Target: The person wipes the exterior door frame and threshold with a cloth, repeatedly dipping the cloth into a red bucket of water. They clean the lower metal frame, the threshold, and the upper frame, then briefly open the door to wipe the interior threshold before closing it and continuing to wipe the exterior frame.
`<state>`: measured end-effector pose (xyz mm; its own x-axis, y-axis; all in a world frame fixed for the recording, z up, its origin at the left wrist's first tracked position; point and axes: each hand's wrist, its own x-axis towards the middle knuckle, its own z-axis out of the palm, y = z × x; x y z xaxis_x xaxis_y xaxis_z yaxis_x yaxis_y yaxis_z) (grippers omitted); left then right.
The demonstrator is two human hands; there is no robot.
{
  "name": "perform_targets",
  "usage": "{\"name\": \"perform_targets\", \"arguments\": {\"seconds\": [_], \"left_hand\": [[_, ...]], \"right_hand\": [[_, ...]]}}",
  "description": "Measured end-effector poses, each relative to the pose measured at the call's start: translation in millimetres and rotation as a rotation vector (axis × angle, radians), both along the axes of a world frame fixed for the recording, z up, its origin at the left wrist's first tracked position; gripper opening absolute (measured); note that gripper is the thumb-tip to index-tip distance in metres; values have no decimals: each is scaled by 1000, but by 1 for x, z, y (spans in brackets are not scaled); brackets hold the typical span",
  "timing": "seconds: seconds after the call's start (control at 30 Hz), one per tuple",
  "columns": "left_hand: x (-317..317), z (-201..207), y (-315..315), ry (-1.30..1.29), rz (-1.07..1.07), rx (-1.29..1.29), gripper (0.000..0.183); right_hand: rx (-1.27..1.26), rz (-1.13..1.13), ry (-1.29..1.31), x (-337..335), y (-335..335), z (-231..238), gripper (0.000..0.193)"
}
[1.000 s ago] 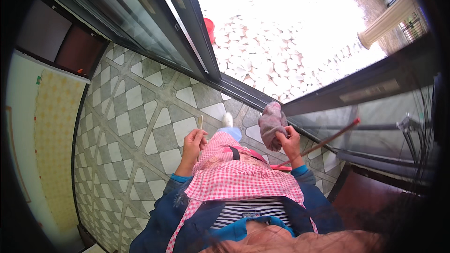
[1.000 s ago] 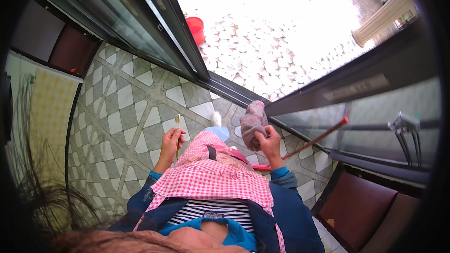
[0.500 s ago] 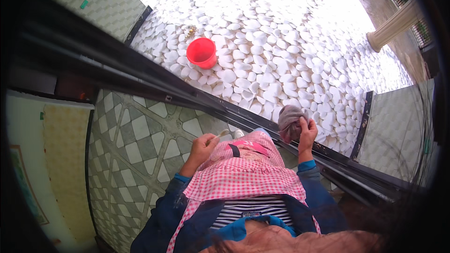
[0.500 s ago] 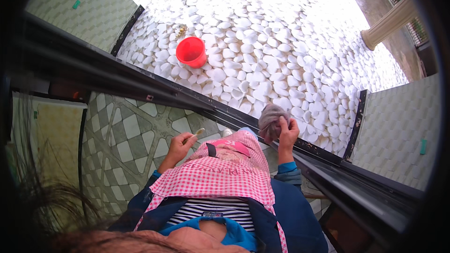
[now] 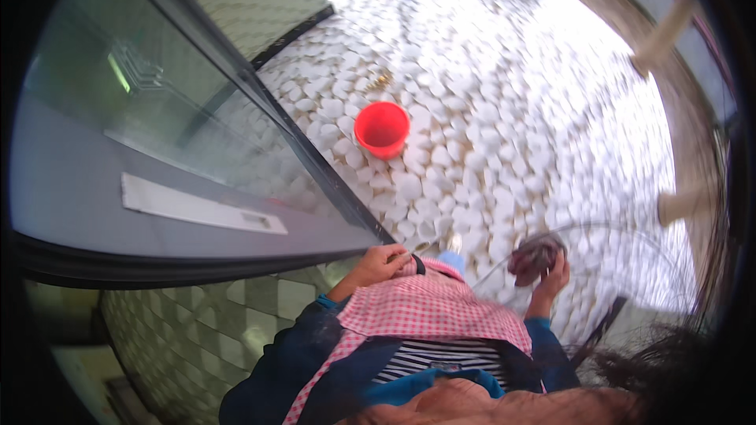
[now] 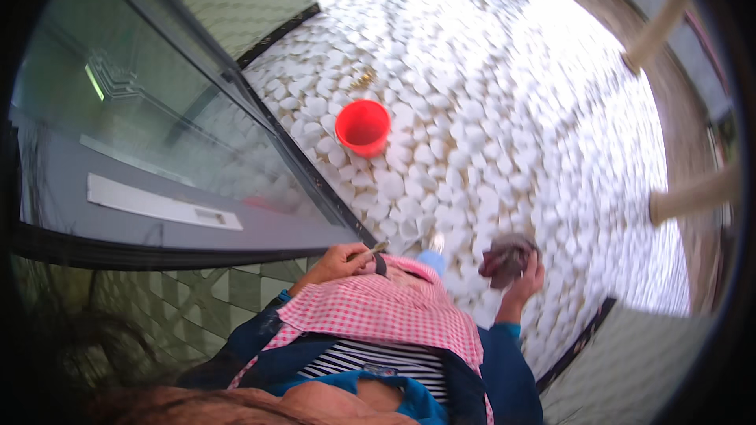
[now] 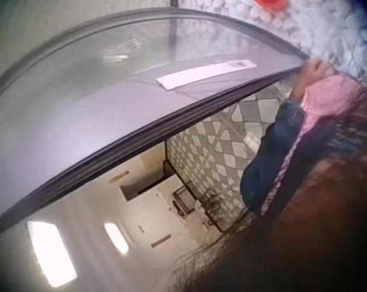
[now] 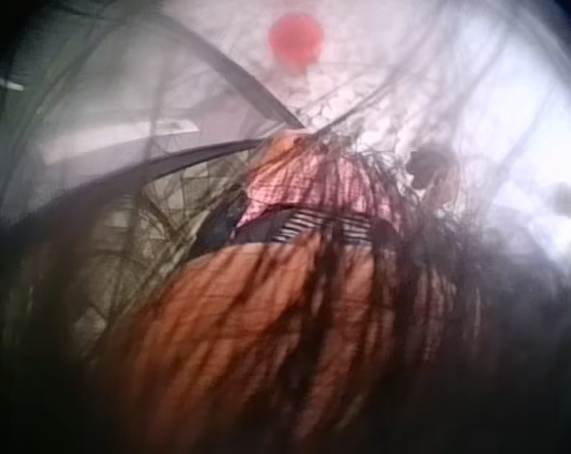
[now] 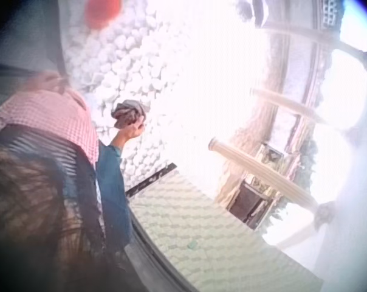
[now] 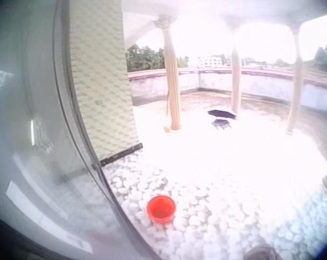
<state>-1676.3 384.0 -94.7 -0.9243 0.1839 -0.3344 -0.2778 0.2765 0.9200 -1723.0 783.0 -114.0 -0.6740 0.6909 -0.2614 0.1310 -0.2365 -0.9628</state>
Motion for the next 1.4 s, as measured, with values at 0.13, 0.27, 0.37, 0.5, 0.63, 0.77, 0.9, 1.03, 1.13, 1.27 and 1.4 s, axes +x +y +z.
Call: {"name": "perform_targets", "arguments": {"seconds": [0.13, 0.27, 0.37, 0.5, 0.63, 0.77, 0.9, 1.03, 1.13, 1.27, 1.4], "left_hand": [[-87, -66, 45, 29, 336, 80, 21], [-117, -75, 61, -131, 750, 594, 18], [-147, -71, 65, -80, 929, 830, 18], [-165, -65, 65, -28, 1037, 785, 19], [-176, -67, 60, -43, 1159, 710, 19], [-191, -80, 43, -27, 1277, 778, 21], [-203, -110, 25, -54, 1410, 792, 23], [-195, -123, 25, -29, 1624, 827, 24], [-191, -125, 39, -33, 1758, 869, 23], [-177, -117, 61, 38, 1917, 914, 22], [-180, -118, 98, 68, 2054, 780, 23]], "right_hand": [[32, 235, -115, -84, 49, -55, 15], [61, 490, -175, -119, 79, -76, 12], [14, 656, -56, -160, 83, -71, 15], [87, 790, -113, -228, 57, -66, 17], [65, 997, -84, -289, 11, -76, 16], [-28, 1224, -77, -347, -57, -85, 18], [-30, 1368, -198, -403, -144, -98, 17], [49, 1560, -305, -449, -223, -106, 19], [-22, 1559, -318, -494, -276, -123, 17], [32, 1522, -437, -537, -343, -163, 21], [272, 1820, -234, -583, -385, -213, 23]]}}
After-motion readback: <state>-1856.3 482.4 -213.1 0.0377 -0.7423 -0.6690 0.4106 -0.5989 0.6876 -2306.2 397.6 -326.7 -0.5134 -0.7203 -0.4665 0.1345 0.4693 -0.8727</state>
